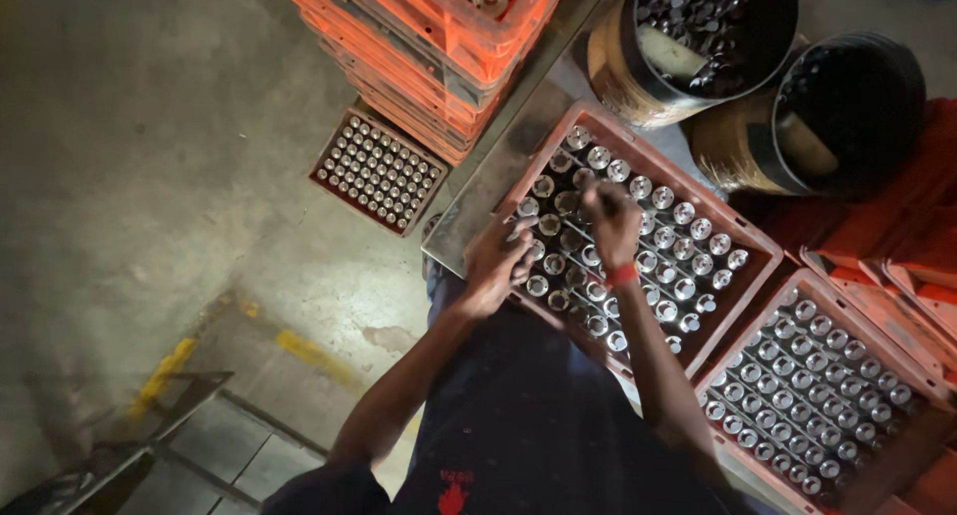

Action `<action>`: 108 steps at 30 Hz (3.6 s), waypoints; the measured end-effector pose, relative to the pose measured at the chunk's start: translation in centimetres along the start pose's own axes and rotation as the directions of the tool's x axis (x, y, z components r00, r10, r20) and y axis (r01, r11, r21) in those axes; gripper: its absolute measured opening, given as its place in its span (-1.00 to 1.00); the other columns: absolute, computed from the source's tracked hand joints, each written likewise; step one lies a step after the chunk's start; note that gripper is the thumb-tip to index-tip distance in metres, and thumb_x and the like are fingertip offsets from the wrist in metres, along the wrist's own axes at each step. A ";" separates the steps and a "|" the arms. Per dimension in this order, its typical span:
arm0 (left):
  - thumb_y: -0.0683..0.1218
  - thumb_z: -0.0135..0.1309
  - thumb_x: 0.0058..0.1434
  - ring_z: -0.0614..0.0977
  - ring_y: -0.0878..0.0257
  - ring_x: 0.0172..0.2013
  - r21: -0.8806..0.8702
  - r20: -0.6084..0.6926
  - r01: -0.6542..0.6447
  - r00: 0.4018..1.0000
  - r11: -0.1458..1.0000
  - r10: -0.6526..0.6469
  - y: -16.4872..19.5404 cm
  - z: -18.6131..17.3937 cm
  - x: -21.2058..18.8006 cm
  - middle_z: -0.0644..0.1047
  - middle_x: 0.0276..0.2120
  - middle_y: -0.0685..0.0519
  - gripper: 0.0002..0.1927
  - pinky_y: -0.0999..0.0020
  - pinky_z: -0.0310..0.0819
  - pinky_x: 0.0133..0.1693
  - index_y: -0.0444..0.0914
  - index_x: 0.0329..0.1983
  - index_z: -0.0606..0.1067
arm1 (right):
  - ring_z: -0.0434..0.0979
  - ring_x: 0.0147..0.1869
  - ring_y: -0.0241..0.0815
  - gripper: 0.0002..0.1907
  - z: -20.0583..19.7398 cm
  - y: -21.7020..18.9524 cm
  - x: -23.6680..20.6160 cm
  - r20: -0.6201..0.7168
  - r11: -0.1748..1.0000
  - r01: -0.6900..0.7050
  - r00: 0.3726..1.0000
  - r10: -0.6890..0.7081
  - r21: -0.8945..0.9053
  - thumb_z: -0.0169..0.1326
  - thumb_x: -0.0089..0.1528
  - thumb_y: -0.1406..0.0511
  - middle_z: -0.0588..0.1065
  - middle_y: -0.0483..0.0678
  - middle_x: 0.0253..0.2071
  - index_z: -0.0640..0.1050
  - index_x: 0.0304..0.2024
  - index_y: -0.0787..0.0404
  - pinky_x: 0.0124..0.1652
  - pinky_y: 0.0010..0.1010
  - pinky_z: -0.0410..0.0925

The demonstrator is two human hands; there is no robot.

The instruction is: The person repeatedly picks small metal caps from a bucket and places them into empty slots in a red plastic crate. The person works continuously to fill the crate with the caps.

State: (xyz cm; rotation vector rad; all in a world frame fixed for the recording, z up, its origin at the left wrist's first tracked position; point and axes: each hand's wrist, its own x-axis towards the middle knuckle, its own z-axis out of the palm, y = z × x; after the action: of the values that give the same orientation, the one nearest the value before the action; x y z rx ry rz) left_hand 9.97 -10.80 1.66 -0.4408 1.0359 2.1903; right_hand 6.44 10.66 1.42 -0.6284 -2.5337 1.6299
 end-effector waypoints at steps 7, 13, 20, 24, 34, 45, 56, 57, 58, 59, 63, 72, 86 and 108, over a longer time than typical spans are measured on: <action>-0.01 -0.01 0.46 0.31 0.44 -0.58 0.073 0.070 0.020 0.997 0.997 -0.025 -3.4 0.2 0.0 0.41 -0.43 0.14 -0.74 0.53 0.15 -0.57 -0.26 0.05 0.40 | 0.64 -0.12 -0.17 -0.81 -0.5 2.7 -7.8 0.288 0.897 -0.085 0.956 -0.049 0.434 0.24 0.27 0.35 0.63 0.11 -0.01 0.62 -0.10 0.31 -0.27 -0.30 0.49; 0.03 -0.07 0.41 0.43 0.36 -0.52 -0.156 0.029 0.120 0.993 0.980 -0.117 -4.0 -1.3 0.4 0.47 -0.39 0.09 -0.77 0.44 0.33 -0.48 -0.22 -0.10 0.40 | 0.67 -0.16 -0.16 -0.80 -2.4 3.1 -1.5 -0.193 0.975 0.220 0.956 -0.221 -0.023 0.32 0.26 0.31 0.64 0.02 -0.16 0.62 -0.13 0.26 -0.15 -0.39 0.55; 0.13 -0.03 0.51 0.28 0.45 -0.59 -0.009 0.026 0.074 0.997 0.997 -0.074 -2.2 -0.5 -0.1 0.36 -0.46 0.15 -0.66 0.54 0.12 -0.55 -0.25 -0.16 0.42 | 0.69 -0.30 -0.09 -0.89 -1.7 2.5 3.5 -0.206 0.884 0.087 0.958 -0.201 -0.459 0.34 0.21 0.27 0.67 0.02 -0.30 0.71 -0.28 0.16 -0.23 -0.28 0.49; 0.12 -0.05 0.45 0.27 0.45 -0.61 -0.039 0.031 0.101 0.994 0.994 -0.100 -1.6 0.2 -0.5 0.37 -0.48 0.15 -0.71 0.55 0.10 -0.57 -0.18 -0.07 0.44 | 0.71 -0.19 -0.10 -0.76 -2.4 2.6 1.6 -0.195 0.975 0.121 0.968 -0.158 -0.187 0.28 0.29 0.16 0.67 0.02 -0.21 0.67 -0.15 0.20 -0.11 -0.25 0.56; 0.11 -0.06 0.48 0.34 0.41 -0.69 0.076 0.097 0.158 0.981 0.984 -0.165 -5.4 -0.3 0.1 0.45 -0.49 0.04 -0.62 0.53 0.13 -0.69 -0.22 0.17 0.45 | 0.59 -0.13 -0.10 -0.79 -2.0 5.6 -9.2 0.155 0.922 -0.144 0.984 0.093 0.359 0.29 0.28 0.38 0.60 0.04 -0.13 0.61 -0.07 0.35 -0.12 -0.25 0.52; -0.10 -0.07 0.49 0.60 0.18 -0.39 -0.085 0.093 0.076 0.993 0.993 -0.068 -4.9 -1.2 0.6 0.57 -0.28 -0.03 -0.82 0.31 0.48 -0.39 -0.27 0.06 0.40 | 0.67 -0.26 -0.12 -0.89 -4.7 3.6 1.0 -0.199 0.845 0.181 0.927 -0.317 -0.502 0.36 0.15 0.30 0.67 0.01 -0.31 0.71 -0.28 0.13 -0.21 -0.30 0.48; -0.04 0.03 0.41 0.38 0.47 -0.51 -0.031 0.378 0.129 0.919 0.991 -0.108 -2.7 1.8 -1.3 0.43 -0.39 0.18 -0.48 0.60 0.30 -0.50 -0.16 0.41 0.28 | 0.56 0.11 -0.24 -0.70 -3.4 3.3 -10.4 0.378 0.857 -0.075 0.914 -0.145 0.510 0.17 0.34 0.20 0.57 -0.09 -0.01 0.61 0.01 0.28 0.14 -0.40 0.41; -0.01 0.02 0.43 0.38 0.46 -0.52 0.022 0.382 0.120 0.917 0.993 -0.119 -2.8 1.8 -1.5 0.43 -0.39 0.18 -0.49 0.54 0.38 -0.47 -0.20 0.41 0.28 | 0.56 0.00 -0.21 -0.71 -3.0 3.5 -11.2 0.355 0.852 -0.144 0.934 -0.052 0.504 0.21 0.29 0.24 0.59 -0.08 -0.08 0.62 -0.02 0.28 0.03 -0.37 0.42; 0.02 0.00 0.45 0.38 0.45 -0.52 0.075 0.387 0.114 0.912 0.991 -0.135 -3.0 2.0 -1.7 0.43 -0.40 0.17 -0.48 0.48 0.46 -0.44 -0.24 0.41 0.28 | 0.57 -0.11 -0.18 -0.72 -2.7 3.9 -11.7 0.328 0.841 -0.214 0.944 0.046 0.498 0.26 0.24 0.27 0.62 -0.06 -0.14 0.63 -0.05 0.29 -0.08 -0.34 0.43; 0.05 -0.01 0.48 0.38 0.44 -0.52 0.128 0.394 0.111 0.906 0.986 -0.153 -3.2 2.0 -1.9 0.42 -0.40 0.17 -0.47 0.42 0.53 -0.42 -0.27 0.41 0.28 | 0.59 -0.22 -0.15 -0.72 -2.9 4.3 -11.9 0.299 0.822 -0.284 0.943 0.146 0.493 0.30 0.19 0.30 0.64 -0.05 -0.21 0.64 -0.08 0.29 -0.18 -0.32 0.44; 0.21 -0.18 0.50 0.57 0.15 0.06 -0.205 0.344 0.236 0.926 0.950 -0.156 -2.8 2.0 -2.0 0.53 0.09 -0.06 -0.33 0.25 0.45 0.11 -0.30 0.50 0.25 | 0.59 -0.13 -0.29 -0.69 -5.5 5.5 -8.4 -0.140 0.957 -0.012 0.989 0.054 0.290 0.31 0.23 0.33 0.60 -0.07 -0.20 0.59 0.02 0.21 -0.08 -0.37 0.47; 0.39 -0.42 0.47 0.30 -0.04 0.43 -0.359 0.463 0.184 0.887 0.915 0.003 -0.1 2.2 -2.8 0.26 0.44 -0.24 -0.16 0.08 0.10 0.45 -0.30 0.54 0.14 | 0.62 -0.36 -0.21 -0.91 -8.0 4.2 -0.9 -0.144 0.828 0.166 0.948 -0.283 -0.535 0.37 0.17 0.24 0.66 -0.08 -0.38 0.74 -0.29 0.06 -0.20 -0.31 0.44; 0.59 -0.35 0.34 0.35 0.20 0.21 -0.268 0.378 0.239 0.917 0.933 -0.126 -6.1 3.8 0.0 0.32 0.42 -0.07 0.03 0.41 0.13 -0.13 -0.19 0.61 0.13 | 0.58 0.02 0.00 -0.67 -5.3 -4.5 -13.9 0.124 0.840 0.499 0.867 -0.484 -0.211 0.29 0.20 0.32 0.62 0.08 -0.02 0.64 0.01 0.26 0.04 -0.26 0.39; 0.47 -0.49 0.38 0.18 -0.14 0.49 -0.208 0.387 0.154 0.920 0.966 -0.063 -0.5 3.8 -5.3 0.10 0.54 -0.19 -0.09 -0.10 -0.01 0.43 -0.15 0.62 -0.03 | 0.69 -0.17 -0.15 -0.79 -12.0 5.5 -1.3 -0.123 0.921 0.155 0.970 -0.211 -0.357 0.32 0.24 0.28 0.66 0.05 -0.21 0.67 -0.13 0.26 -0.17 -0.31 0.51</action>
State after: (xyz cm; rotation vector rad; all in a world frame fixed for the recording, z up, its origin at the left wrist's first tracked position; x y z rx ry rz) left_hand 14.08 -9.89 6.70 -0.1605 0.5329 2.1898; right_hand 12.53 22.40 1.98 -0.4996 -2.6822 1.0394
